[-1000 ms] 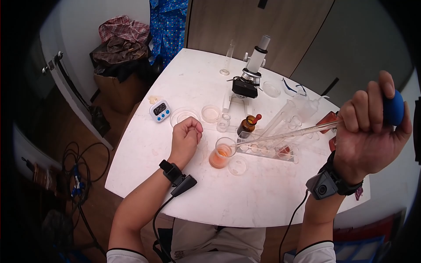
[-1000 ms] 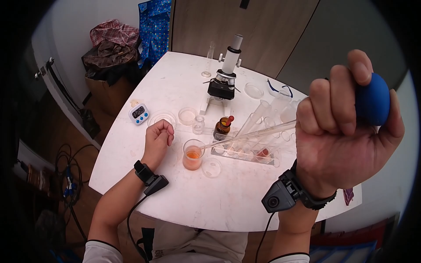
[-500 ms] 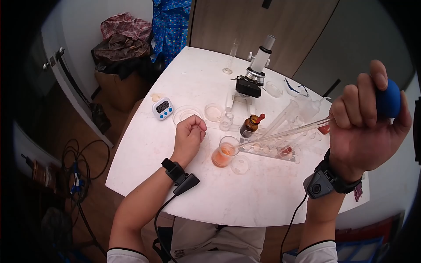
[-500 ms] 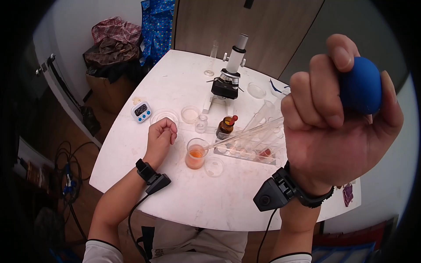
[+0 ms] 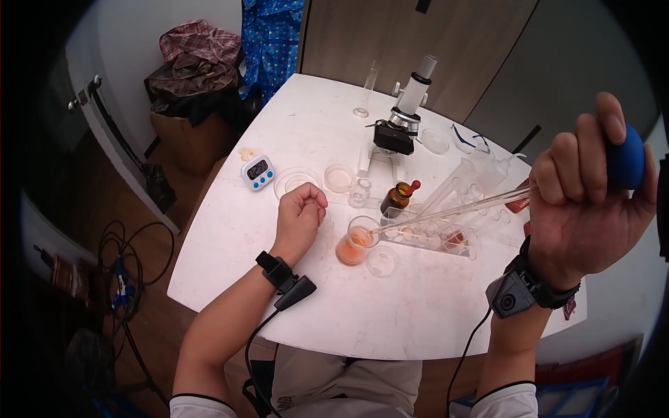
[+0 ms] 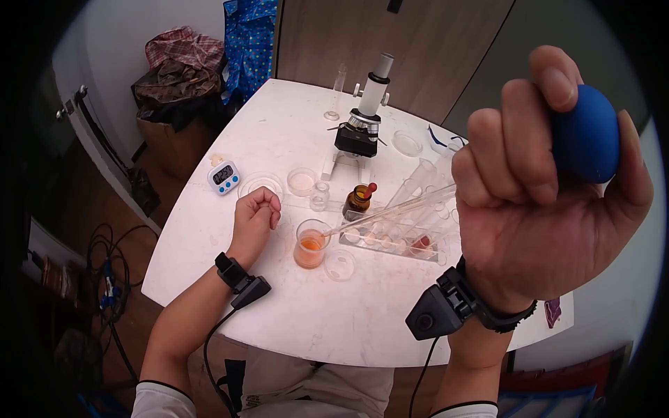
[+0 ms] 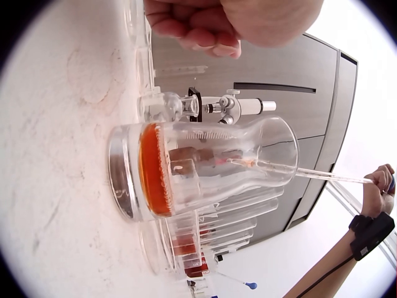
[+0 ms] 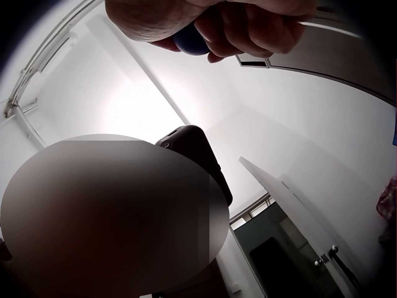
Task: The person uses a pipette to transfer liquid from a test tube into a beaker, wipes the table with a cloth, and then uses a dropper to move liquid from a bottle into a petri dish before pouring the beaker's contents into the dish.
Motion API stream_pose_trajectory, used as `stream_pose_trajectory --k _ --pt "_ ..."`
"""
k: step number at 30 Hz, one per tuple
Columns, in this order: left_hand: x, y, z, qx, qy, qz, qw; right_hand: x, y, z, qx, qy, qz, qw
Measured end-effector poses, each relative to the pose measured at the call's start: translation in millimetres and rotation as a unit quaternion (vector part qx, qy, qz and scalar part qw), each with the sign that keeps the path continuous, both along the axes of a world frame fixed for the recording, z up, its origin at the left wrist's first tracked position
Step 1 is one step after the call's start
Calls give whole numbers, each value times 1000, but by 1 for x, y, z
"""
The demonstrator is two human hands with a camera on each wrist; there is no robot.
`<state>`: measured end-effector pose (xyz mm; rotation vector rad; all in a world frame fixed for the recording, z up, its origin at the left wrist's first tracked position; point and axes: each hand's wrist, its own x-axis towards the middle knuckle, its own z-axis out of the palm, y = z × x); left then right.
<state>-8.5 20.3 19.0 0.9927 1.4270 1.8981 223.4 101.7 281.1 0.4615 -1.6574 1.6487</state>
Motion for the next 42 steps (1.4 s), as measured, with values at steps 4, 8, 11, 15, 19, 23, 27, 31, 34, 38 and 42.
stream_pose_trajectory --k 4,8,11,15,19,23,27,31,34,38,42 --pt "0 0 -1 4 1 2 1000 0 -2 1 -1 -2 -3 1000" --pt "-1 0 -1 0 -1 0 1000 -4 -1 2 48 -9 43 998" --pt "1 -1 0 1 -1 1 1000 -3 -1 2 52 -10 50 997" --pt "0 0 0 -3 -1 4 1000 5 -5 5 -19 -4 36 999" --pt "-1 -2 0 -6 1 -4 1000 22 16 22 61 4 31 998" --pt "1 -1 0 -8 -2 -5 1000 63 29 45 73 33 8 997" --pt "0 -1 0 15 -6 49 999 106 30 59 -16 78 28 996" --pt "1 -4 2 32 -44 77 996 142 18 60 -62 174 -62 981" --pt "0 -3 1 39 -60 75 995 179 26 65 -61 205 -153 965" --pt "0 -2 -2 54 -72 81 993 217 40 63 -74 226 -186 953" --pt "-3 -1 -7 29 -56 75 995 244 57 52 -25 212 -284 935"
